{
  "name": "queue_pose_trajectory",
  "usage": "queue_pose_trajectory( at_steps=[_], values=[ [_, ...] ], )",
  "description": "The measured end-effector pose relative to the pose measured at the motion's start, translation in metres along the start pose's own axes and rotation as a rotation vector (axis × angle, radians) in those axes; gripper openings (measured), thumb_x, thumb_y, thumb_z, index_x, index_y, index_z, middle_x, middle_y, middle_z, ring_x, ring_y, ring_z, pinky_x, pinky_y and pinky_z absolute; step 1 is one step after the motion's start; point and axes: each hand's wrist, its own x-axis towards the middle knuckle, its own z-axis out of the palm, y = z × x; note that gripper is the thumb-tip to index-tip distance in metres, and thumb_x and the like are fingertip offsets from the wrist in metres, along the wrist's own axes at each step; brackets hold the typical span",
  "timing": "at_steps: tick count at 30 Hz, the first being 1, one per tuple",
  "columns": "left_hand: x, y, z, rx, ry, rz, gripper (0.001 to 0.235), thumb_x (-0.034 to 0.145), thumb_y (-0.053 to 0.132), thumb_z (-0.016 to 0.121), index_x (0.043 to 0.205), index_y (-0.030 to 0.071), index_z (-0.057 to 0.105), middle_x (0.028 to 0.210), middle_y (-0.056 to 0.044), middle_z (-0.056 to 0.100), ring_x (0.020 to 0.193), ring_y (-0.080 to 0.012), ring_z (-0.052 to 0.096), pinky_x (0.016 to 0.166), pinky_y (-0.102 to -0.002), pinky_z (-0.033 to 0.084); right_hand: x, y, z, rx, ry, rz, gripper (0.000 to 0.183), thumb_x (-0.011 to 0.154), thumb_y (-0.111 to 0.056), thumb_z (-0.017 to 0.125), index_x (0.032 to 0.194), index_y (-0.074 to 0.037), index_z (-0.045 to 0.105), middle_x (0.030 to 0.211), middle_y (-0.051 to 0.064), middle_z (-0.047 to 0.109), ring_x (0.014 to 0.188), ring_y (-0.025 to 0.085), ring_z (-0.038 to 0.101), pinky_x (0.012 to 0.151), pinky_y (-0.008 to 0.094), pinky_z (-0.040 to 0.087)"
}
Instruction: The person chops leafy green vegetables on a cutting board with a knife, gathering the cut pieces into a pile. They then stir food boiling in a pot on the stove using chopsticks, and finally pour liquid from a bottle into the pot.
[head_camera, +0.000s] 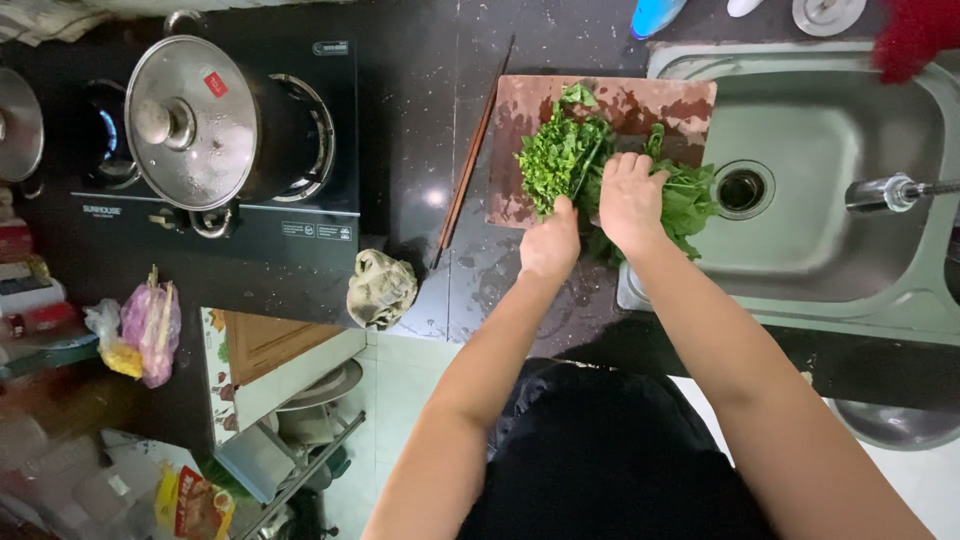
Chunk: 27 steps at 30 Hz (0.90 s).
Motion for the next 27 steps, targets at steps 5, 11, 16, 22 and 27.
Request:
queue_pose_trajectory(
  at_steps=[5,11,16,22,27],
  values=[
    [0.043,0.004,0.027,-0.026,-0.071,-0.024,0.018,0.101,0.018,0.045,0.115,0.006,0.043,0.086,-0.02,0.075,0.082,-0.0395,0.076,0.072,-0.052,0.061,0.002,0.0,0.014,0.083,0.068,0.015,0.042,0.095,-0.017,0.054,0.132,0.002,0.057,0.116,0.016,0.058,0.112,0.033,0.055,0.093,0.06,0.047],
    [0.005,-0.011,0.024,-0.021,0.052,-0.008,0.024,0.106,0.03,0.045,0.112,0.007,0.045,0.079,-0.021,0.074,0.076,-0.0413,0.075,0.068,-0.052,0.06,-0.002,-0.001,-0.023,0.169,-0.089,0.043,0.082,0.068,-0.034,0.087,0.132,0.003,0.052,0.119,0.015,0.055,0.115,0.032,0.052,0.094,0.058,0.046],
    [0.017,-0.028,0.02,0.035,0.144,0.112,0.029,0.105,0.032,0.047,0.116,0.005,0.044,0.074,-0.018,0.073,0.067,-0.0397,0.073,0.06,-0.052,0.058,-0.005,0.0,-0.012,0.164,-0.006,0.024,0.094,0.063,-0.039,0.093,0.136,0.003,0.052,0.121,0.015,0.055,0.117,0.033,0.052,0.099,0.06,0.045],
    [0.014,-0.027,-0.004,0.021,0.148,0.104,0.025,0.106,0.03,0.047,0.11,0.006,0.044,0.07,-0.017,0.072,0.066,-0.0386,0.073,0.059,-0.05,0.058,-0.003,0.003,-0.011,0.18,0.006,0.011,0.103,0.054,-0.038,0.096,0.137,0.001,0.048,0.122,0.017,0.053,0.12,0.036,0.048,0.107,0.06,0.036],
    [-0.024,-0.006,-0.055,0.069,0.139,0.111,0.025,0.109,0.032,0.046,0.11,0.007,0.045,0.07,-0.016,0.072,0.067,-0.0385,0.073,0.06,-0.049,0.059,-0.003,-0.003,-0.008,0.218,0.059,0.089,0.116,0.049,-0.038,0.098,0.139,0.011,0.044,0.126,0.023,0.049,0.118,0.038,0.047,0.104,0.051,0.037]
  ],
)
